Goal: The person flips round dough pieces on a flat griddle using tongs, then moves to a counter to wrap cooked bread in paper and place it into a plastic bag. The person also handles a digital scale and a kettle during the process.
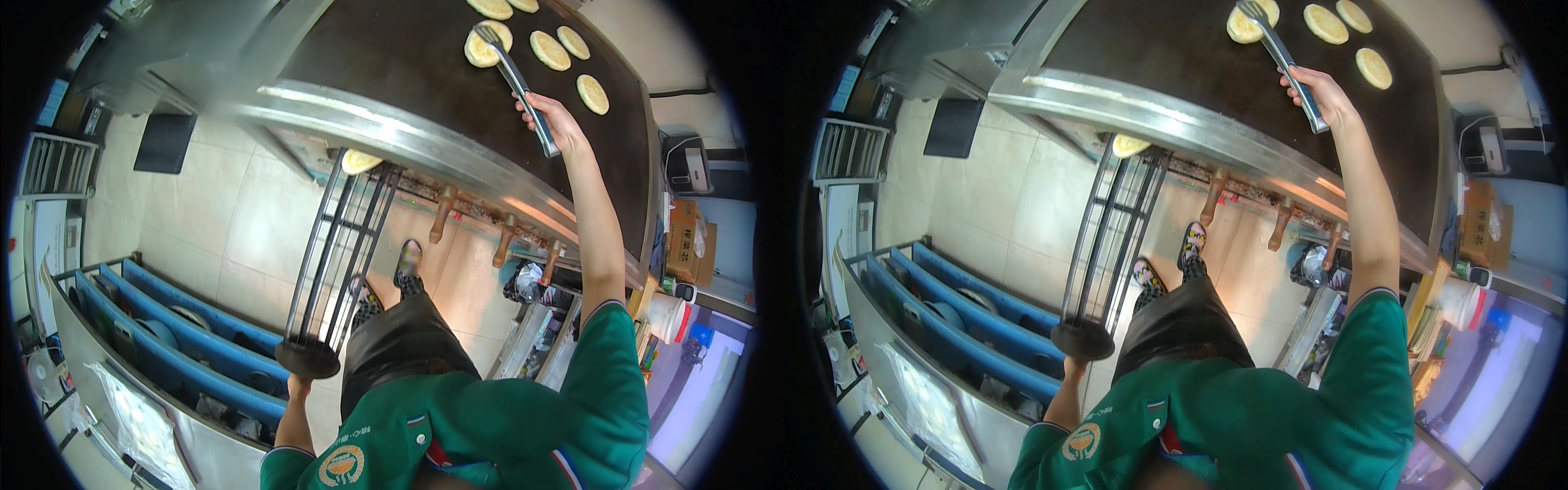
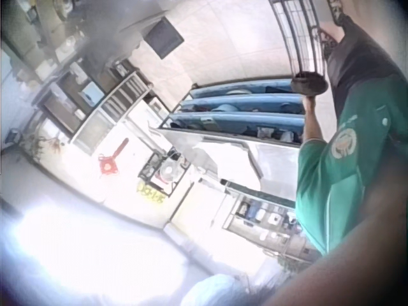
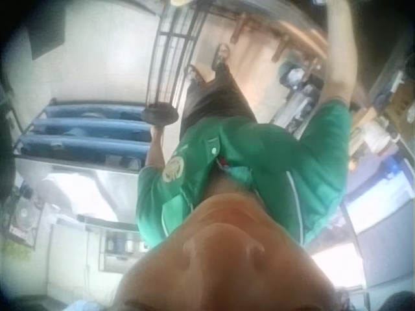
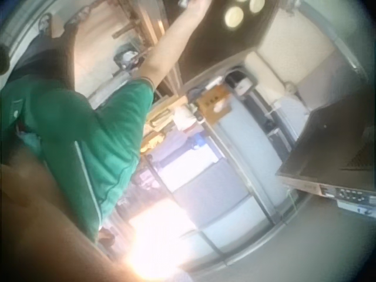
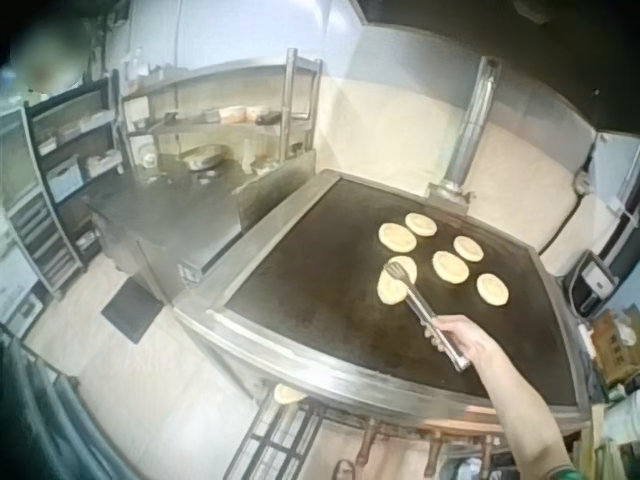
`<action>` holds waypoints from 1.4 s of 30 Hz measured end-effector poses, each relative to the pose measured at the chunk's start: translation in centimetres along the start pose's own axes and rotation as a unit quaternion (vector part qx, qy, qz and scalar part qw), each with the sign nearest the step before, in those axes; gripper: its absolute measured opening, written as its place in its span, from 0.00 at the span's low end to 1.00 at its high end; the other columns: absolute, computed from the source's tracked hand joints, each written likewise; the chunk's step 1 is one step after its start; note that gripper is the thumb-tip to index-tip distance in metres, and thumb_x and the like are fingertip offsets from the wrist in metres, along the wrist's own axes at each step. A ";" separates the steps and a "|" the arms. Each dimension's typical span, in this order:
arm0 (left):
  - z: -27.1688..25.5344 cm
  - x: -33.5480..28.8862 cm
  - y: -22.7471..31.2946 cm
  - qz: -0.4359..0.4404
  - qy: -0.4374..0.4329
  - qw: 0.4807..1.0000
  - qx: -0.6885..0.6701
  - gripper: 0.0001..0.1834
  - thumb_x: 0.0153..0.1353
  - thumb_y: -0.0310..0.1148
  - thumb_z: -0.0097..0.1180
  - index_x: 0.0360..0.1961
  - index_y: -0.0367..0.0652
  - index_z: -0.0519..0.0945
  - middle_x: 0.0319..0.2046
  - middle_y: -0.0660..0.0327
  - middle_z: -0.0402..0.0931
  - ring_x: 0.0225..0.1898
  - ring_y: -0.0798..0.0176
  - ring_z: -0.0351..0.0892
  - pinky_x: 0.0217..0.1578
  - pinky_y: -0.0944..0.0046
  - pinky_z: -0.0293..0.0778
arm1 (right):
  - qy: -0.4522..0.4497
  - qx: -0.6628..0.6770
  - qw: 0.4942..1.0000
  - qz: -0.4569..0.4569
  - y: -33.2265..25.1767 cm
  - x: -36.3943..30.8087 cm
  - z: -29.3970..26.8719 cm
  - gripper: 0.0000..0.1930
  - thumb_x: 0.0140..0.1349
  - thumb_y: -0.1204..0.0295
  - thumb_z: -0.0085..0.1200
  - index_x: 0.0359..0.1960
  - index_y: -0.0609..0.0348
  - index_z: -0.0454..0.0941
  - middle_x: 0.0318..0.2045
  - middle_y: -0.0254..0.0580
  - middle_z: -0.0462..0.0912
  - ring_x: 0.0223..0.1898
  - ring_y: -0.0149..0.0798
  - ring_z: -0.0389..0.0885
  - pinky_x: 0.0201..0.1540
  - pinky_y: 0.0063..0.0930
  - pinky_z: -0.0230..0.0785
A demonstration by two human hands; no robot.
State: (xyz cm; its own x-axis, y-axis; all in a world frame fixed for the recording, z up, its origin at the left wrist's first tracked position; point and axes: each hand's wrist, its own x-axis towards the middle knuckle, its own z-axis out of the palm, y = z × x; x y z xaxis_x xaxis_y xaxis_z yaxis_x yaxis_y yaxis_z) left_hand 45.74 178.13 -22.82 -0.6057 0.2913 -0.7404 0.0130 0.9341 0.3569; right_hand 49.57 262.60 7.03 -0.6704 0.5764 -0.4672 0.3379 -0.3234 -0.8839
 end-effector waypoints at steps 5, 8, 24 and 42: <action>0.1 0.3 3.3 0.039 0.046 0.998 0.011 0.21 0.51 0.47 0.66 0.44 0.49 0.82 0.38 0.49 0.81 0.44 0.43 0.79 0.41 0.50 0.74 | -0.125 -0.008 0.990 -0.062 7.3 -12.5 7.8 0.24 0.59 0.62 0.61 0.52 0.65 0.73 0.33 0.34 0.81 0.28 0.25 0.79 0.31 0.19 0.74; 0.0 0.4 5.1 0.043 0.057 0.997 0.040 0.15 0.51 0.46 0.67 0.31 0.45 0.85 0.28 0.50 0.81 0.34 0.44 0.81 0.32 0.52 0.75 | -0.193 0.003 0.980 0.053 15.1 -17.3 13.4 0.14 0.62 0.67 0.57 0.44 0.64 0.78 0.31 0.36 0.81 0.28 0.27 0.78 0.31 0.21 0.72; -1.3 7.2 15.0 0.133 0.052 0.988 0.063 0.22 0.50 0.48 0.66 0.23 0.36 0.81 0.20 0.46 0.78 0.25 0.45 0.79 0.28 0.52 0.74 | -0.088 0.086 0.937 0.326 28.9 -22.6 10.3 0.09 0.66 0.71 0.52 0.32 0.64 0.79 0.26 0.40 0.81 0.23 0.28 0.78 0.26 0.19 0.70; -3.3 23.2 44.2 0.084 0.002 0.995 -0.057 0.20 0.55 0.38 0.65 0.14 0.43 0.69 0.08 0.64 0.66 0.07 0.67 0.66 0.08 0.64 0.61 | 0.136 0.089 0.987 0.010 2.2 -6.5 -24.1 0.15 0.66 0.65 0.53 0.46 0.64 0.75 0.29 0.36 0.79 0.22 0.23 0.75 0.25 0.15 0.72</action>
State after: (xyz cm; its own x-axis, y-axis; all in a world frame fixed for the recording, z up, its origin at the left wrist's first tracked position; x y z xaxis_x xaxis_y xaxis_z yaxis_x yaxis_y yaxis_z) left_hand 29.60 225.49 -22.38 -0.6059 0.4395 -0.6631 0.0238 0.8431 0.5372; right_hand 70.58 276.21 7.56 -0.4551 0.7401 -0.4951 0.2116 -0.4502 -0.8675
